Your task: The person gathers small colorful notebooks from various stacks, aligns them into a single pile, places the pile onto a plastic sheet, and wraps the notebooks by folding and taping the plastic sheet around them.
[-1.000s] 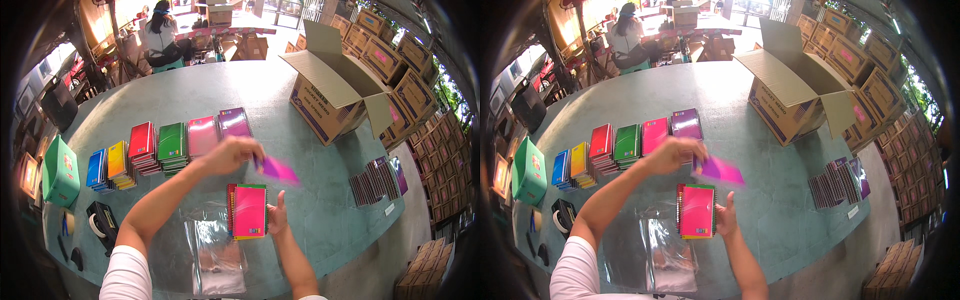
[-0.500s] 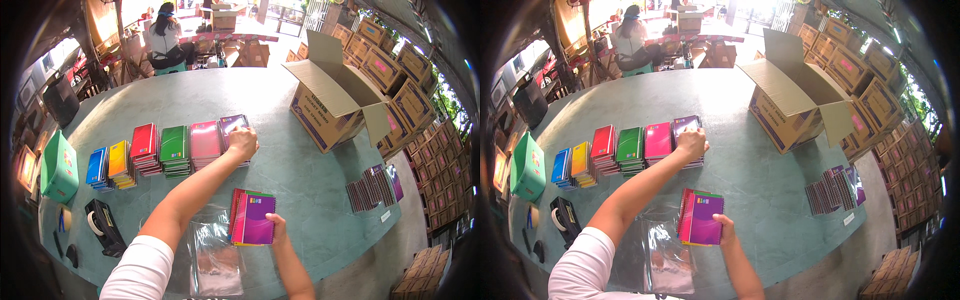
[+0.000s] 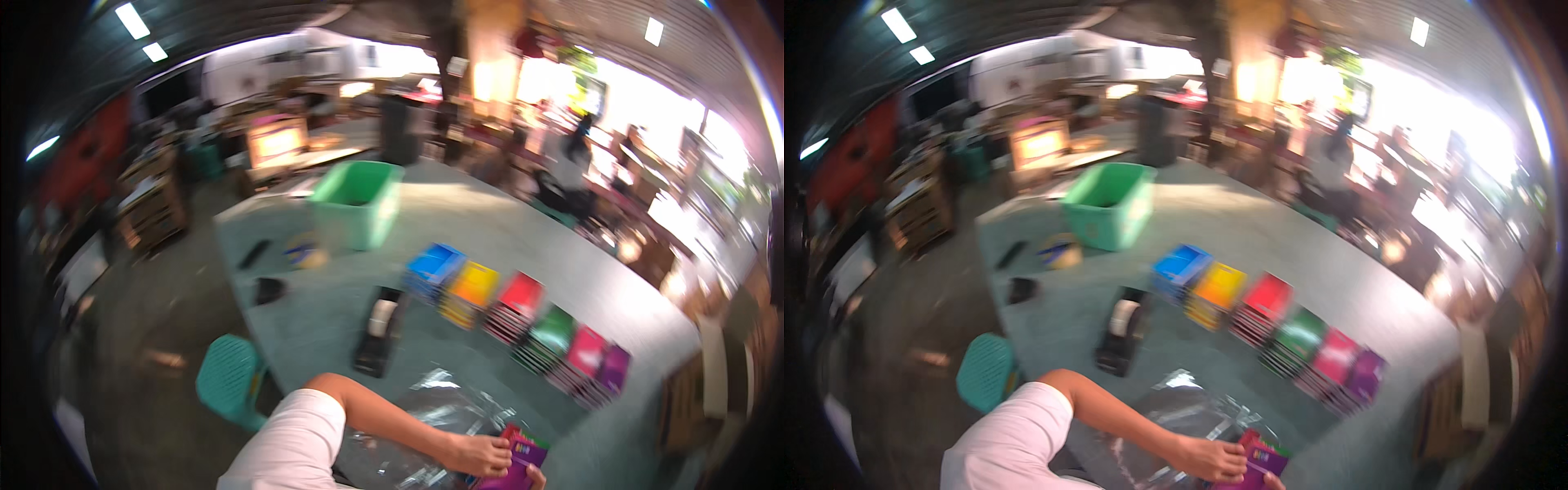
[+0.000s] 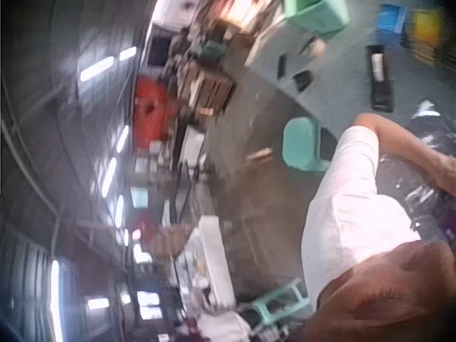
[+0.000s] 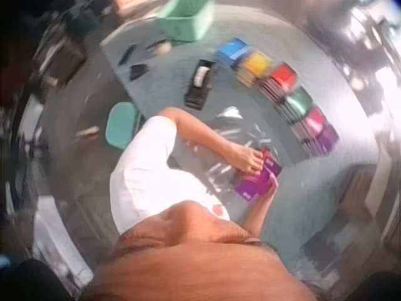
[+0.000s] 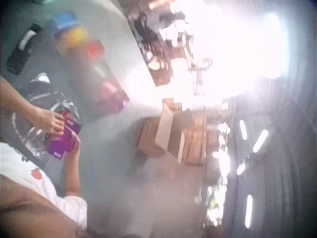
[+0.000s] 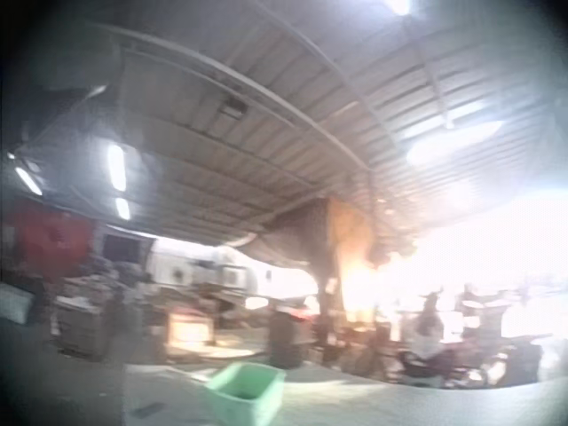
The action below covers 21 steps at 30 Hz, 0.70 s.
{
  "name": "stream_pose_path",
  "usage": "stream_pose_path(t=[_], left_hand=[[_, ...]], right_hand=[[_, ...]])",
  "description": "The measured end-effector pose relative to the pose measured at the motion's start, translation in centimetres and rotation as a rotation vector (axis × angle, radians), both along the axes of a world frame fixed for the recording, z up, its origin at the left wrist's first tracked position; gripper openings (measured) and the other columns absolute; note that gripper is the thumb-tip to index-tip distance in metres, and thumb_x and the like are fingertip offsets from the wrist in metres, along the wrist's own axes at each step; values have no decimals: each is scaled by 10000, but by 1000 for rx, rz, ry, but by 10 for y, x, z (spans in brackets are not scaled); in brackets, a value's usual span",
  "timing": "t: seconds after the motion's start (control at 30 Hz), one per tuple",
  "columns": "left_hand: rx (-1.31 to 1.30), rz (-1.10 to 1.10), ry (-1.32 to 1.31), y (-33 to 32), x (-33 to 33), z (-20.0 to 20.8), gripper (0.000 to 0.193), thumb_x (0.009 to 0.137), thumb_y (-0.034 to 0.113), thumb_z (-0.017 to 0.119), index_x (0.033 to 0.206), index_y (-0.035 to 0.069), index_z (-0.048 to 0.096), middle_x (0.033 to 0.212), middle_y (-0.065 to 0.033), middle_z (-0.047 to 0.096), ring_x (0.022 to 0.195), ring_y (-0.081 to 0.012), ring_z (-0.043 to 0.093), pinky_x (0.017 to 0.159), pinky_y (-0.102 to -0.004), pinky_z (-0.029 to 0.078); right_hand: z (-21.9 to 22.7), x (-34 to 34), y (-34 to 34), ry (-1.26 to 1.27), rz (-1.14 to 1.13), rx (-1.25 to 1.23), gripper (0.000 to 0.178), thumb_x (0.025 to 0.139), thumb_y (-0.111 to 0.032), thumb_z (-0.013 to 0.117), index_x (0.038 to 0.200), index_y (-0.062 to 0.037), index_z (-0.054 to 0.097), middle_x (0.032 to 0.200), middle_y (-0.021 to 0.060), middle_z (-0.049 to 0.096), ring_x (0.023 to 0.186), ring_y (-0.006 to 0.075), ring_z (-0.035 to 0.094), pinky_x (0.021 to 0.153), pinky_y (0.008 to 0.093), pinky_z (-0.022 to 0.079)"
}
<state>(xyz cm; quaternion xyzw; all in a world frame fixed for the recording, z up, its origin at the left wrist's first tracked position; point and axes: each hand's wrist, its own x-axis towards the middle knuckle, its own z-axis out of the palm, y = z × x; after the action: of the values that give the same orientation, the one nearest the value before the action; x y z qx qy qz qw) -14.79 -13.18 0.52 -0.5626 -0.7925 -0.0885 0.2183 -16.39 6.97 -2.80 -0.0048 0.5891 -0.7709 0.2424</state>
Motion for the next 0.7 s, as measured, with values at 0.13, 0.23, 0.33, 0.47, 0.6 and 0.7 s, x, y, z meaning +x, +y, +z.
stream_pose_path(t=[0.13,0.23,0.33,0.47,0.6,0.7], left_hand=[[179,268,86,-53,50,-14,518,699,285,678,1168,131,525,1216,-76,524,1176,-274,456,967,-457,354],[471,401,-142,-69,85,2,419,710,237,679,1091,116,558,1089,-62,565,1047,-258,525,899,-419,408],[827,425,-886,-90,106,21,481,691,174,720,1126,89,534,1033,-98,540,974,-247,533,836,-365,452],[1223,478,-881,-96,120,-72,803,610,189,832,1286,70,413,1098,-92,487,989,-198,505,843,-326,451],[1269,360,-872,-89,116,-82,819,646,177,830,1303,68,352,1129,-102,502,1049,-185,492,883,-330,443],[1270,243,-1032,-97,109,-28,740,603,346,790,1199,31,487,1138,-153,533,1046,-296,526,972,-353,370]], right_hand=[[17,8,-89,230,162,181,831,722,-606,563,1302,-30,408,1197,157,533,1089,316,527,968,460,401],[20,24,-127,356,253,205,779,728,-539,584,1307,-48,410,1205,157,532,1076,329,533,958,460,409],[22,34,-143,445,224,226,733,733,-472,605,1312,-65,412,1212,158,532,1063,343,539,949,459,417],[23,56,-155,520,211,203,685,741,-383,633,1319,-88,415,1222,158,531,1045,361,548,936,459,428],[16,73,-149,581,129,183,653,748,-294,661,1326,-112,417,1232,159,530,1027,379,556,924,458,438],[6,66,-131,749,-26,83,642,754,-228,682,1331,-129,420,1239,160,529,1013,392,562,914,458,446]])
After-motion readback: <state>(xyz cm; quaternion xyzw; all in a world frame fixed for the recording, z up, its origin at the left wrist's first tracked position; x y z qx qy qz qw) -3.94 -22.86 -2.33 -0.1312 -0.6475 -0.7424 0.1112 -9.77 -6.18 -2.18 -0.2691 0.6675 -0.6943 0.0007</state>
